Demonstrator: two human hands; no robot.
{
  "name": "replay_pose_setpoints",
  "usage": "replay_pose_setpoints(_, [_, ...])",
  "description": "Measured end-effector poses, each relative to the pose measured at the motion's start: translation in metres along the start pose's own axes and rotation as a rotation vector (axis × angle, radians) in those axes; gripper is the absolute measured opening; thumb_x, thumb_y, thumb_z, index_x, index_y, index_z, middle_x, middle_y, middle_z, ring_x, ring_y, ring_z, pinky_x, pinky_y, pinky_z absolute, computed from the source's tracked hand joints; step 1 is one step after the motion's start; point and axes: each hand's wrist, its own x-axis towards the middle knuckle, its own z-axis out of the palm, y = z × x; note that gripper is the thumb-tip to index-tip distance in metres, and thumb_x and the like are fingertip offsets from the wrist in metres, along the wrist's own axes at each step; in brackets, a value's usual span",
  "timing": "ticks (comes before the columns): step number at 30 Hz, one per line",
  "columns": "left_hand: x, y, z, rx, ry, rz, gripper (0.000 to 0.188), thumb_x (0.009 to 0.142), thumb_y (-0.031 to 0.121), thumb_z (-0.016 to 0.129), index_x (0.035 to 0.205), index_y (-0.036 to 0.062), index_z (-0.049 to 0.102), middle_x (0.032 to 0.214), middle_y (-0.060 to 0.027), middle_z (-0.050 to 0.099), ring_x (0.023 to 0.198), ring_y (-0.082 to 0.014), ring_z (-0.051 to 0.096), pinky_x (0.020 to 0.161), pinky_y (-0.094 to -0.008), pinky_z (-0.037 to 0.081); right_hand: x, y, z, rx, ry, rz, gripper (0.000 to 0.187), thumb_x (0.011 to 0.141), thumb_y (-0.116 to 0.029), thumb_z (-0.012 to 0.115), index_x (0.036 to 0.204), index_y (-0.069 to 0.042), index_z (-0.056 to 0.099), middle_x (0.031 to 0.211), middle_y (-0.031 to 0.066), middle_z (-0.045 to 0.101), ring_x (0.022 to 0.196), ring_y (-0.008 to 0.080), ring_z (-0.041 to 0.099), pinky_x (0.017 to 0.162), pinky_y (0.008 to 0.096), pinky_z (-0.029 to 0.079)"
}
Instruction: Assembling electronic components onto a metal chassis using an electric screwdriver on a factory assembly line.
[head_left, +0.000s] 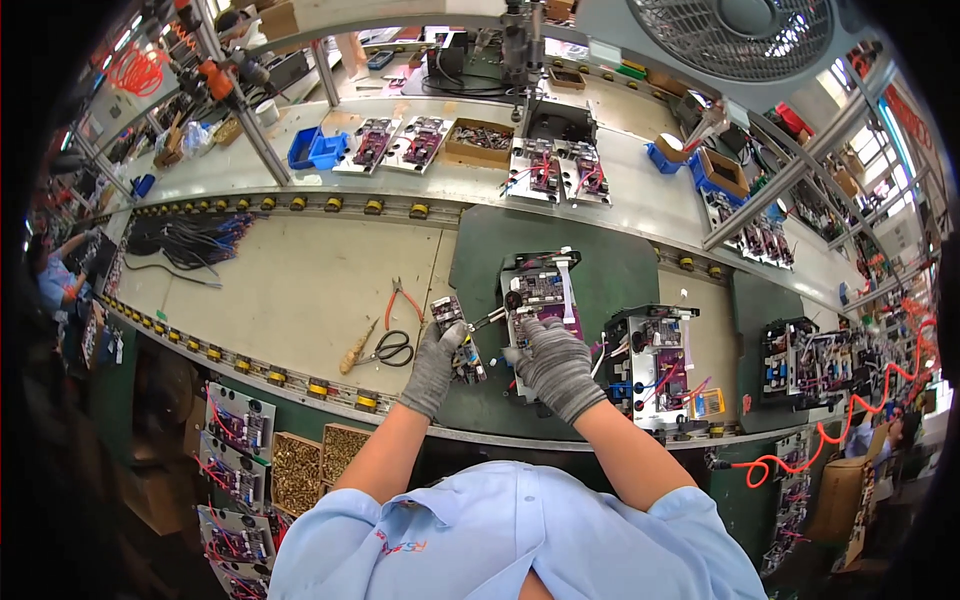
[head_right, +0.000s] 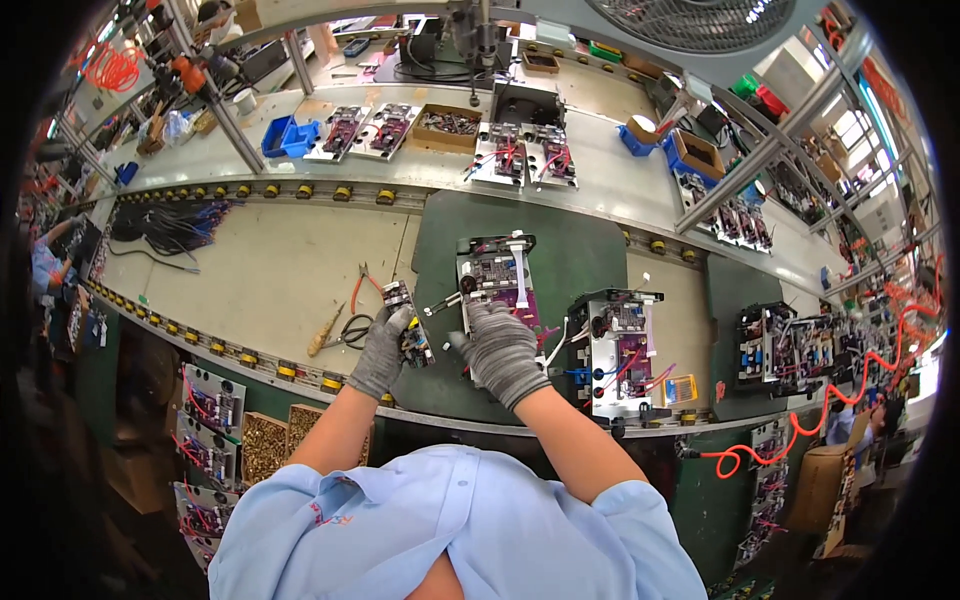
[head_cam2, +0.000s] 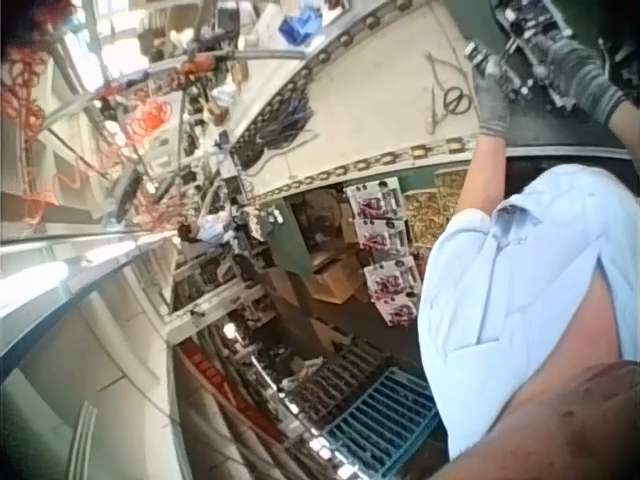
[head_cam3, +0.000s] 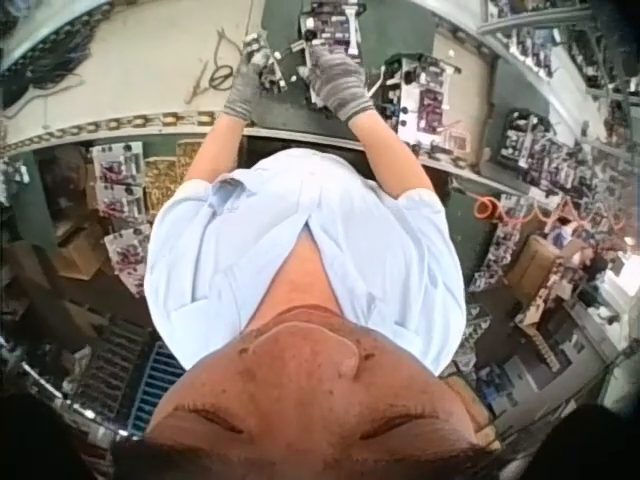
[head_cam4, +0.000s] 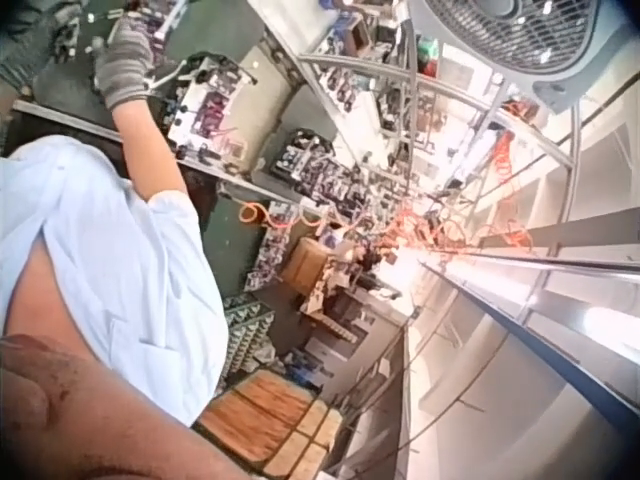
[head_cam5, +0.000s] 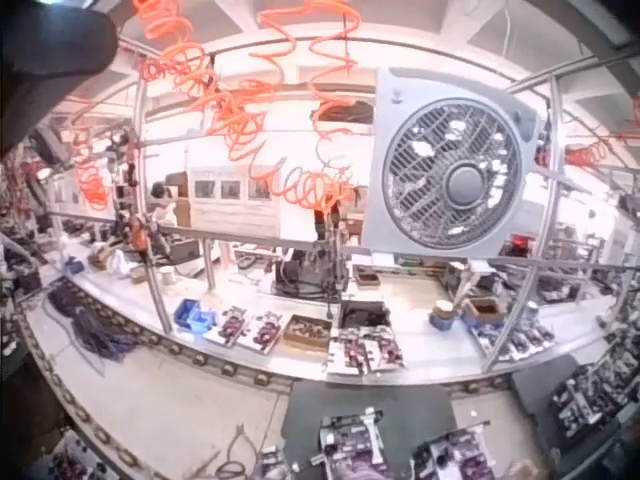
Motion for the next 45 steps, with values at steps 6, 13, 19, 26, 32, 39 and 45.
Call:
replay_pose_setpoints(6, [-0.054, 0.044, 0.051, -0.223, -0.43, -0.053, 0.068, 0.094, 0.042, 0.059, 0.147, 0.0044, 0.038, 0.135, -0.0106, 0.055, 0.122, -0.0211, 0.057, 0.099, -0.0387, 0.05, -0.027, 0.008, -0.008, 0.441, 0.382, -0.356, 0.04, 0.084, -0.024, 0.07, 0.119, -0.007, 0.06, 0.105, 0.016, 0.063, 0.094, 0.0359, 0.065, 0.082, 0.0445, 0.054])
replay_pose_setpoints(13, [-0.074, 0.054, 0.166, 0.011, -0.6, -0.081, 0.087, 0.086, 0.055, 0.067, 0.149, 0.0032, 0.036, 0.138, -0.0116, 0.053, 0.122, -0.0225, 0.057, 0.099, -0.0382, 0.051, -0.09, 0.096, -0.043, 0.773, 0.538, -0.081, 0.033, 0.087, -0.018, 0.074, 0.115, -0.003, 0.065, 0.089, 0.0089, 0.068, 0.071, 0.0126, 0.065, 0.066, 0.0283, 0.054])
replay_pose_setpoints(19, [-0.068, 0.02, 0.238, 0.133, -0.784, -0.221, 0.088, 0.088, 0.056, 0.066, 0.149, 0.0002, 0.035, 0.134, -0.0114, 0.055, 0.119, -0.0202, 0.058, 0.095, -0.0359, 0.052, -0.127, 0.182, -0.05, 0.84, 0.584, -0.045, 0.033, 0.084, -0.017, 0.076, 0.112, -0.003, 0.067, 0.082, 0.0065, 0.067, 0.067, 0.0102, 0.062, 0.064, 0.0274, 0.053])
replay_pose_setpoints(26, [-0.084, 0.002, 0.226, 0.23, -0.54, -0.259, 0.068, 0.093, 0.04, 0.067, 0.14, -0.0037, 0.044, 0.122, -0.0184, 0.062, 0.103, -0.0234, 0.065, 0.087, -0.036, 0.056, -0.146, 0.274, -0.026, 0.284, 0.361, 0.078, 0.031, 0.083, -0.022, 0.072, 0.105, -0.002, 0.067, 0.084, 0.0149, 0.068, 0.077, 0.0295, 0.068, 0.073, 0.0421, 0.056])
replay_pose_setpoints(32, [-0.119, -0.017, 0.197, 0.342, -0.405, -0.261, 0.046, 0.096, 0.028, 0.063, 0.129, -0.0024, 0.054, 0.105, -0.0135, 0.068, 0.092, -0.0201, 0.068, 0.078, -0.0328, 0.058, -0.112, 0.281, -0.014, 0.055, 0.103, -0.014, 0.027, 0.081, -0.026, 0.071, 0.097, -0.005, 0.064, 0.087, 0.0174, 0.067, 0.084, 0.0356, 0.067, 0.078, 0.0473, 0.053])
replay_pose_setpoints(39, [-0.162, -0.033, 0.188, 0.389, -0.304, -0.245, 0.037, 0.098, 0.024, 0.059, 0.125, -0.0004, 0.056, 0.101, -0.0107, 0.066, 0.087, -0.0186, 0.067, 0.077, -0.0311, 0.058, -0.099, 0.288, -0.002, -0.059, 0.004, 0.0, 0.034, 0.083, -0.033, 0.071, 0.107, -0.009, 0.063, 0.097, 0.0171, 0.067, 0.09, 0.037, 0.067, 0.08, 0.0477, 0.053])
replay_pose_setpoints(45, [-0.179, -0.06, 0.172, 0.485, -0.23, -0.306, 0.041, 0.098, 0.026, 0.06, 0.127, -0.0021, 0.055, 0.1, -0.0083, 0.066, 0.087, -0.0165, 0.067, 0.075, -0.0295, 0.057, -0.097, 0.276, -0.018, -0.068, -0.037, -0.064, 0.038, 0.083, -0.032, 0.072, 0.112, -0.009, 0.062, 0.099, 0.0184, 0.066, 0.091, 0.0384, 0.066, 0.08, 0.0488, 0.053])
